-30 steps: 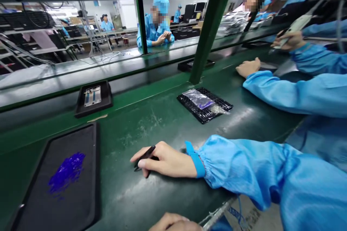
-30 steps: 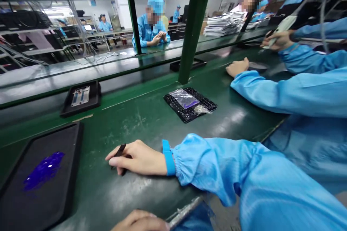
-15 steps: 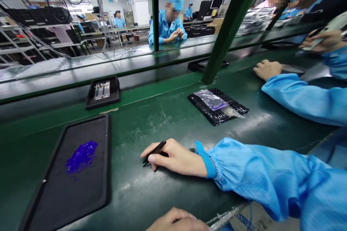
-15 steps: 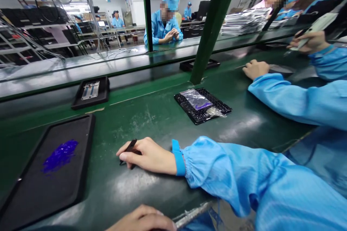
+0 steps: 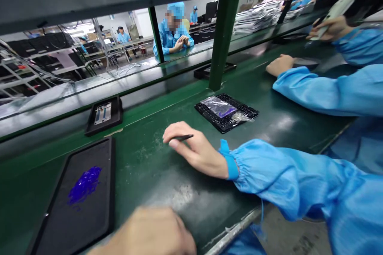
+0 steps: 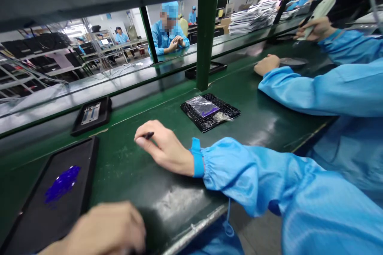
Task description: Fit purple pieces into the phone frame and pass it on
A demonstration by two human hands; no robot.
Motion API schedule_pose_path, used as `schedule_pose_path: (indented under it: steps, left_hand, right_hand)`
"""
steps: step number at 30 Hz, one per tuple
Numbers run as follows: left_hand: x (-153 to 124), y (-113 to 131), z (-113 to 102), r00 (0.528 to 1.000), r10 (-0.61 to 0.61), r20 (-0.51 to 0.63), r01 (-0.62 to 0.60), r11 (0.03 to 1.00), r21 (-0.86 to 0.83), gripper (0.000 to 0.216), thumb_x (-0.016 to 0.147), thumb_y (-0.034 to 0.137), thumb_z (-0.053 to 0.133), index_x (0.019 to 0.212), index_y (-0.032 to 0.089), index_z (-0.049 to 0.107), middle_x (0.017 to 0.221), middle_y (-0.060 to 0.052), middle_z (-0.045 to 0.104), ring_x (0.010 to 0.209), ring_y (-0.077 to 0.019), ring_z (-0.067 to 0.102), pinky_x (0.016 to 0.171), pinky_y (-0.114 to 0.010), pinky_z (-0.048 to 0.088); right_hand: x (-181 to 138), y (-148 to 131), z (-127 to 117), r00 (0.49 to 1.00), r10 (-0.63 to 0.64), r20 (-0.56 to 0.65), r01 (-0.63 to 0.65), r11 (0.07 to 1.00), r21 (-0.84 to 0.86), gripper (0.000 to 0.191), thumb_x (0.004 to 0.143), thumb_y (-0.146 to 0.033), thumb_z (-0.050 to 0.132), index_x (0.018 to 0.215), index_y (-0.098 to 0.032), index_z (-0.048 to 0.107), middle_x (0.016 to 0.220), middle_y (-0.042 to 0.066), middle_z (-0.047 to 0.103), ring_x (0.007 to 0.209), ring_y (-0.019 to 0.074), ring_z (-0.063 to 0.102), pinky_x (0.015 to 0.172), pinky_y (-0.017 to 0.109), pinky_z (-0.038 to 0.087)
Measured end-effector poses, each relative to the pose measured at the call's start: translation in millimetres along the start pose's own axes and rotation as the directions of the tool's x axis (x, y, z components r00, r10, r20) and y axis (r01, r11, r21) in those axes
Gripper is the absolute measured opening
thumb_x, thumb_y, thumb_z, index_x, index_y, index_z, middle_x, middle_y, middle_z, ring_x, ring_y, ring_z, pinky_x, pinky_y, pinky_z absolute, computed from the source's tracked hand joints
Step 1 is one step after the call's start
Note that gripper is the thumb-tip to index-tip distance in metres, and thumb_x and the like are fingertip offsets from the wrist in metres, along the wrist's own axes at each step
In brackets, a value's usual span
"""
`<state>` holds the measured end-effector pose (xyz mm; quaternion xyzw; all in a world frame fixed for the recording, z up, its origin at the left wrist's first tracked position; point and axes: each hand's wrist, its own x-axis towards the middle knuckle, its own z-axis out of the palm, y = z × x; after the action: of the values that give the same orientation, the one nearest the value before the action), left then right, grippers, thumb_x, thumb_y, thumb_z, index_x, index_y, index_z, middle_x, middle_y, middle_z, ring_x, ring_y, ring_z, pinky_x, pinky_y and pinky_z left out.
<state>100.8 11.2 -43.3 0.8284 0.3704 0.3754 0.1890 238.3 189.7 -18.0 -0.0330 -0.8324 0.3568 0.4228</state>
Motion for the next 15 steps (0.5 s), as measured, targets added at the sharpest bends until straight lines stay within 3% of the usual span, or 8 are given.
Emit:
schedule_pose_path:
  steps: [2,4,6,8,10,12,15]
  left_hand:
    - [29.1,-4.0,-39.6,0.967,-0.17,-0.188,0.205,0.961,0.186,0.021,0.103,0.018,0.042,0.099,0.023,0.062,0.079,0.0,0.068,0.07,-0.011,0.065,0.068,-0.02,0.051]
    - [69.3,-28.3,-69.7,0.92,-0.223,-0.321,0.335,0.874,0.352,0.015,0.101,0.022,0.047,0.098,0.022,0.062,0.077,0.001,0.065,0.069,-0.0126,0.063,0.066,-0.023,0.05]
    - [117.7,-68.2,-85.1,0.945,-0.261,-0.195,0.324,0.818,0.476,0.017,0.099,0.024,0.045,0.099,0.02,0.062,0.089,-0.002,0.069,0.081,-0.0164,0.065,0.076,-0.028,0.051]
    - [168.9,-112.1,-84.6,0.955,-0.282,-0.096,0.29,0.806,0.516,0.016,0.096,0.022,0.05,0.102,0.019,0.064,0.1,-0.005,0.069,0.092,-0.0196,0.065,0.087,-0.033,0.051]
    - [216.9,-148.7,-71.7,0.95,-0.311,-0.013,0.27,0.803,0.531,0.016,0.094,0.021,0.056,0.107,0.018,0.065,0.101,-0.006,0.069,0.095,-0.0198,0.065,0.091,-0.034,0.051]
    - [256.9,-173.5,-53.0,0.936,-0.349,0.036,0.277,0.798,0.535,0.018,0.096,0.02,0.055,0.111,0.017,0.064,0.102,-0.006,0.069,0.097,-0.0188,0.064,0.094,-0.035,0.052]
    - [297.7,-193.8,-28.0,0.898,-0.428,0.099,0.316,0.787,0.53,0.022,0.1,0.031,0.058,0.113,0.015,0.064,0.109,-0.007,0.068,0.1,-0.0187,0.065,0.093,-0.04,0.055]
  right_hand:
    - [-0.2,-5.6,-14.4,0.99,-0.114,-0.077,0.109,0.992,-0.064,0.013,0.106,-0.023,0.049,0.104,-0.017,0.06,0.095,0.005,0.063,0.09,0.0157,0.059,0.083,0.029,0.049]
    - [-4.9,-10.4,-20.5,0.964,-0.265,-0.014,0.26,0.956,-0.138,0.014,0.106,-0.017,0.044,0.109,-0.016,0.057,0.09,0.004,0.063,0.081,0.014,0.057,0.073,0.026,0.047]
    - [-12.8,-12.5,-17.8,0.888,-0.439,0.139,0.459,0.863,-0.209,0.022,0.103,-0.011,0.036,0.111,-0.014,0.056,0.084,0.004,0.061,0.073,0.0144,0.054,0.065,0.027,0.044]
    - [-21.6,-11.5,-9.8,0.794,-0.531,0.295,0.603,0.751,-0.271,0.025,0.098,-0.011,0.036,0.111,-0.012,0.058,0.079,0.003,0.059,0.068,0.0153,0.051,0.056,0.031,0.038]
    - [-28.8,-8.7,-1.7,0.743,-0.551,0.381,0.665,0.675,-0.32,0.022,0.093,-0.017,0.045,0.109,-0.013,0.059,0.079,0.002,0.058,0.066,0.0154,0.049,0.051,0.033,0.03]
    - [-33.1,-6.3,3.1,0.738,-0.544,0.4,0.67,0.662,-0.336,0.023,0.087,-0.022,0.054,0.107,-0.014,0.061,0.081,0.001,0.058,0.067,0.0151,0.048,0.049,0.033,0.027]
    - [-35.3,-5.8,5.0,0.758,-0.549,0.351,0.65,0.68,-0.339,0.026,0.081,-0.025,0.06,0.104,-0.014,0.064,0.08,0.0,0.056,0.068,0.0154,0.047,0.049,0.033,0.027]
